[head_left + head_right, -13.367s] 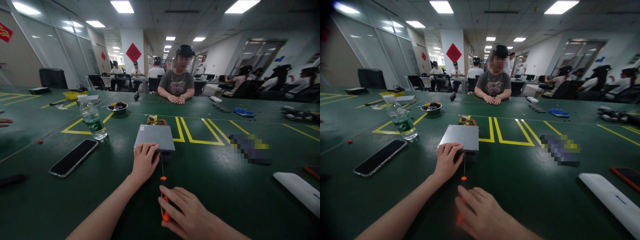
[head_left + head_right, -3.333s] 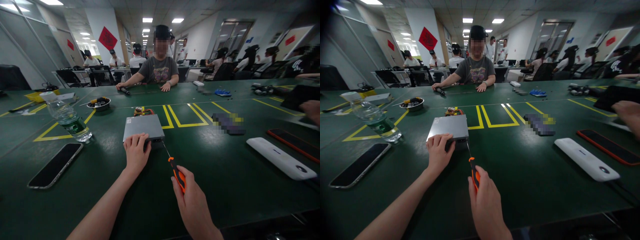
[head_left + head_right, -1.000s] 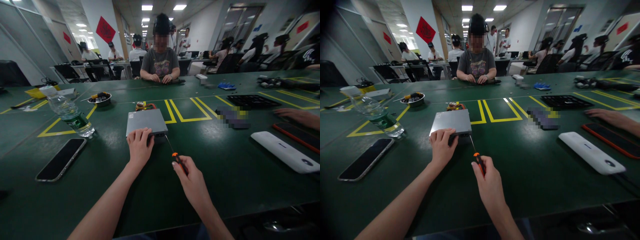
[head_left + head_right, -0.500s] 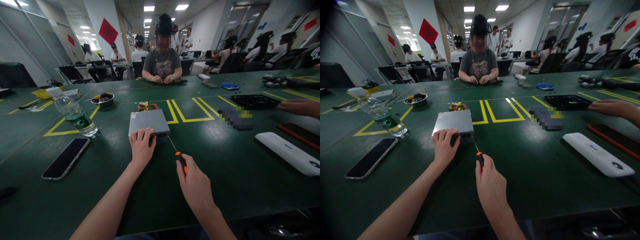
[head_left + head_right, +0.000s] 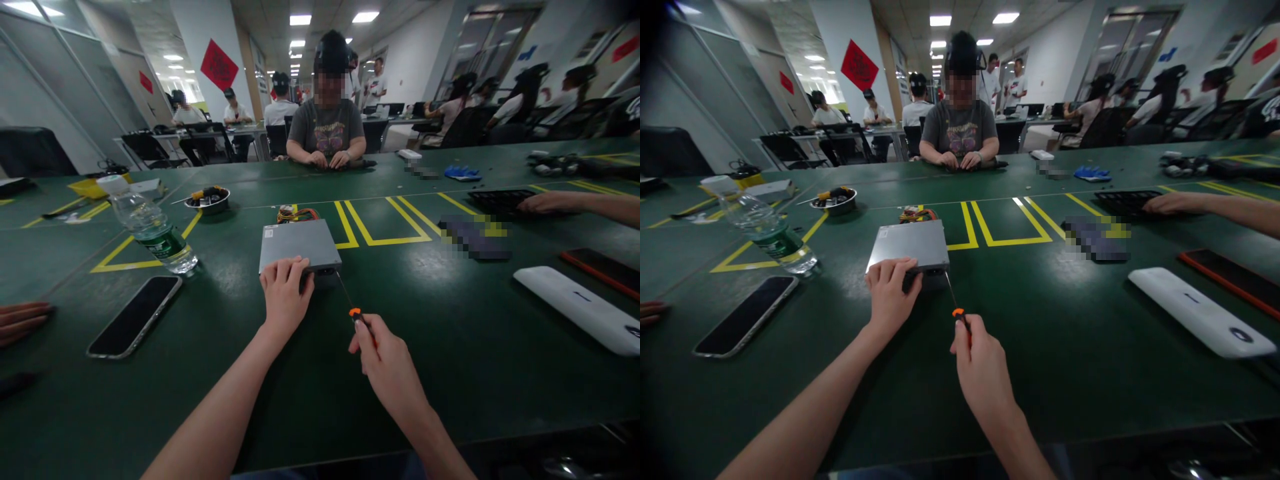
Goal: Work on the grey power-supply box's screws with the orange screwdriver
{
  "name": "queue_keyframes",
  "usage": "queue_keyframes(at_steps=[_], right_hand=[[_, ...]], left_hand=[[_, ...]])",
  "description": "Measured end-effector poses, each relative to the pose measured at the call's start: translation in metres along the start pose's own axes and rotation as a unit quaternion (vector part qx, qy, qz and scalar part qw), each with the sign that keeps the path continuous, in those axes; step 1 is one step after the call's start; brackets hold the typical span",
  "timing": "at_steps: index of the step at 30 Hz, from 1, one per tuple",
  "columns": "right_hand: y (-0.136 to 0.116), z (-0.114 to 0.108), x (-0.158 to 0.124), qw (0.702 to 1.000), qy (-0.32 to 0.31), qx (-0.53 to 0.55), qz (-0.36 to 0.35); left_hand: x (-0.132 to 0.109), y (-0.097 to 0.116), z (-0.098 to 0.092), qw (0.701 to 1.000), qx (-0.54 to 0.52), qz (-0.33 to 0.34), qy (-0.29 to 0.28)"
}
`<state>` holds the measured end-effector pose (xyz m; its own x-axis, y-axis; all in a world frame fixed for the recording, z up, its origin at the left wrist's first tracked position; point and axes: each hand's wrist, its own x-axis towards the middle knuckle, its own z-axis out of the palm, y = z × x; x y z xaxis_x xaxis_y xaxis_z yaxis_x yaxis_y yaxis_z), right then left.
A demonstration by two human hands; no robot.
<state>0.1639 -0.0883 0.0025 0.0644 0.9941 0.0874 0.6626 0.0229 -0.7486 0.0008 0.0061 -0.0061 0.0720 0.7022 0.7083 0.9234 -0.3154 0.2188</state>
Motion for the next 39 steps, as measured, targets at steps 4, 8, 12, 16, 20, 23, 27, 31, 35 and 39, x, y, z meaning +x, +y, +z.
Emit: queue_keyframes(at_steps=[4,8,12,16,20,23,27,31,35,39], right_hand=[[-0.003,0.001,-0.004,1.0,-0.007,-0.014,0.006],[-0.01,0.007,-0.004,0.999,-0.026,-0.037,-0.006],[-0.017,0.012,-0.001,0.999,-0.038,-0.025,-0.015],[-0.018,0.013,0.002,0.999,-0.036,-0.022,-0.023],[-0.017,0.018,0.003,0.998,-0.005,-0.036,-0.044],[-0.021,0.022,0.0,0.992,0.081,-0.032,-0.088],[-0.024,0.023,-0.008,0.969,0.118,-0.081,-0.201],[-0.018,0.016,-0.013,0.938,0.111,-0.182,-0.274],[-0.011,0.014,-0.01,0.949,0.115,-0.17,-0.239],[-0.008,0.024,-0.007,0.978,0.124,-0.081,-0.149]], left_hand=[[0.0,0.0,-0.001,1.0,0.0,0.003,-0.004],[0.0,-0.001,-0.001,1.0,0.0,0.007,-0.001],[0.0,-0.001,-0.001,1.0,-0.001,0.007,-0.002],[0.0,-0.001,-0.001,1.0,-0.002,0.004,-0.002],[0.0,-0.001,-0.001,1.0,-0.001,0.005,-0.002],[0.0,-0.001,0.0,1.0,-0.002,0.005,0.001],[-0.001,-0.002,0.001,1.0,-0.003,0.008,0.005],[-0.001,-0.002,0.001,1.0,-0.001,0.008,0.008],[0.0,-0.001,0.001,1.0,-0.001,0.009,0.01],[0.0,-0.001,0.001,1.0,0.001,0.009,0.01]])
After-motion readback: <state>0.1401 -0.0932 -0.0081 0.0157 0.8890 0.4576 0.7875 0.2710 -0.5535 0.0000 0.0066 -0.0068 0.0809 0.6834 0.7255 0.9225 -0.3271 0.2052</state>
